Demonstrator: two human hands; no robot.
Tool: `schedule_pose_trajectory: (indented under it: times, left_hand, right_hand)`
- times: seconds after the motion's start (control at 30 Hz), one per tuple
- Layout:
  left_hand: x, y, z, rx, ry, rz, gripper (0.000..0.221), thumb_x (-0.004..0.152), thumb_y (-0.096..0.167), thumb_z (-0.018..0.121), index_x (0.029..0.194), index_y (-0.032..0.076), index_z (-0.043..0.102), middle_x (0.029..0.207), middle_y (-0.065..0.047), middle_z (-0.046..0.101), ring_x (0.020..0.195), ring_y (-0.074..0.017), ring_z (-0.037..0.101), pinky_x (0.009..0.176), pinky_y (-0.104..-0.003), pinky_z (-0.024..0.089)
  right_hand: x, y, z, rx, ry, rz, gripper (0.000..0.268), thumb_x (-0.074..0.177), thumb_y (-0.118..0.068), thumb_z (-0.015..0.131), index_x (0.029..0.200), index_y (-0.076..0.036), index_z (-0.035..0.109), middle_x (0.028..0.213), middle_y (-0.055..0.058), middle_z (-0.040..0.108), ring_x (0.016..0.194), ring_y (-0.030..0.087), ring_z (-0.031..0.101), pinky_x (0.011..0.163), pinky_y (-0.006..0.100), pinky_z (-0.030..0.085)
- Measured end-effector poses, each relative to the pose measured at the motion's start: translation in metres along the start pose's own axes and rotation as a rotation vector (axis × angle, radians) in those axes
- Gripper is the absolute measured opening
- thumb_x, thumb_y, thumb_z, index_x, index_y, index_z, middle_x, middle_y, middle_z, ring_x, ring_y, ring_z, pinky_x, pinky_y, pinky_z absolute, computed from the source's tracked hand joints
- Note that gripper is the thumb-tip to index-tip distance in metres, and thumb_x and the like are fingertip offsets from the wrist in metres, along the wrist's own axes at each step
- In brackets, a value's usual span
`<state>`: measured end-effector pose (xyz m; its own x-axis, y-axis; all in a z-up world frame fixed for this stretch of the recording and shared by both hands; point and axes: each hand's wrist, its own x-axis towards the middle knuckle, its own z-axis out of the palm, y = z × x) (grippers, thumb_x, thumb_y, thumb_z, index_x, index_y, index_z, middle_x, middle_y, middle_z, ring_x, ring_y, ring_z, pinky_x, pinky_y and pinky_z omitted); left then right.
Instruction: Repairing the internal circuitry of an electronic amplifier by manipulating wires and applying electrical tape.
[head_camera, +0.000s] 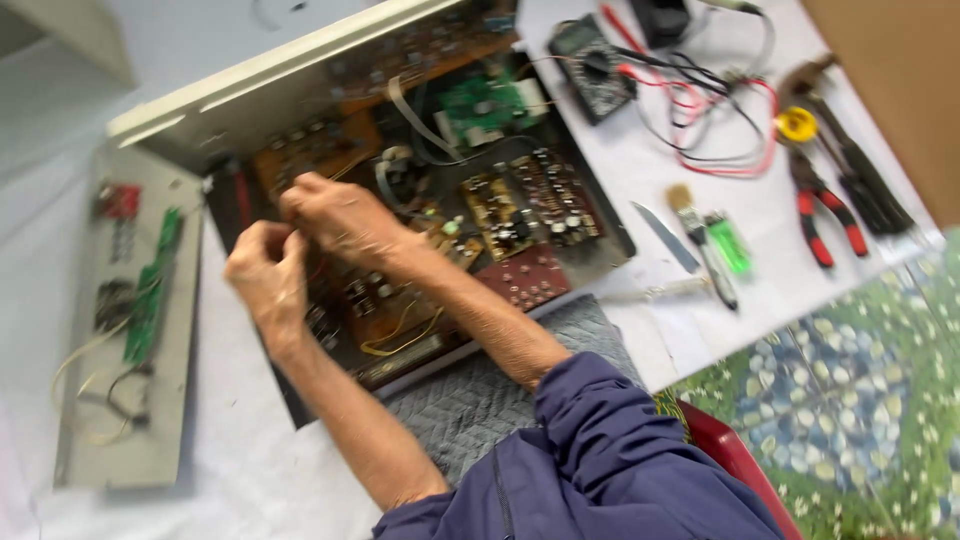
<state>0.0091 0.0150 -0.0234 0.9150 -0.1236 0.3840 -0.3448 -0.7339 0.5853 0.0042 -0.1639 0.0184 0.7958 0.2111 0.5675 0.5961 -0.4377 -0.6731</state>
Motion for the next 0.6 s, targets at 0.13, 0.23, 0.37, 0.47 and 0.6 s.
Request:
schedule_pose_trajectory:
  times: [0.13,0.23,0.37,0.47,0.6]
  left_hand:
    - [-0.004,-0.002,0.008,-0.021,0.05,-0.016,0.008,0.088,0.017,0.08,0.09,0.012,0.074,0.081,-0.01,0.065,0.075,-0.0268,0.067,0.072,-0.037,0.052]
    - [0.0,-0.008,0.013,0.089,0.102,0.009,0.014,0.09,0.018,0.082,0.081,0.015,0.073,0.075,-0.01,0.062,0.067,-0.0277,0.065,0.067,-0.037,0.053]
    - [-0.006,-0.01,0.012,-0.037,0.113,-0.079,0.012,0.089,0.019,0.084,0.087,0.014,0.074,0.072,-0.005,0.062,0.063,-0.0174,0.06,0.064,-0.031,0.05]
    - [-0.006,-0.01,0.013,-0.056,0.082,-0.119,0.005,0.09,0.017,0.078,0.088,0.013,0.075,0.072,-0.002,0.064,0.062,-0.0135,0.059,0.062,-0.028,0.048]
    - [-0.004,0.033,-0.006,-0.072,0.071,-0.139,0.01,0.088,0.011,0.07,0.087,0.001,0.074,0.077,-0.006,0.069,0.066,-0.0163,0.063,0.059,-0.031,0.053]
  right_hand:
    - [0.001,-0.017,-0.006,0.04,0.052,0.001,0.013,0.096,-0.024,0.064,0.105,-0.018,0.057,0.106,0.01,0.058,0.089,0.047,0.069,0.076,0.053,0.061]
    - [-0.002,-0.048,-0.038,0.182,0.134,-0.044,0.01,0.098,-0.021,0.066,0.107,-0.018,0.063,0.1,0.004,0.06,0.091,0.034,0.074,0.081,0.042,0.063]
    - [-0.031,-0.072,-0.122,0.349,0.142,-0.097,0.008,0.097,-0.011,0.07,0.101,-0.018,0.071,0.096,-0.001,0.069,0.096,0.017,0.071,0.084,0.031,0.06]
    - [-0.062,-0.054,-0.197,0.322,0.207,-0.035,0.008,0.099,-0.005,0.069,0.1,-0.011,0.074,0.096,0.008,0.072,0.089,0.019,0.072,0.078,0.032,0.061]
    - [-0.1,0.009,-0.286,-0.026,0.528,0.338,0.004,0.104,0.0,0.067,0.105,-0.002,0.07,0.099,0.013,0.073,0.072,0.015,0.071,0.063,0.02,0.065]
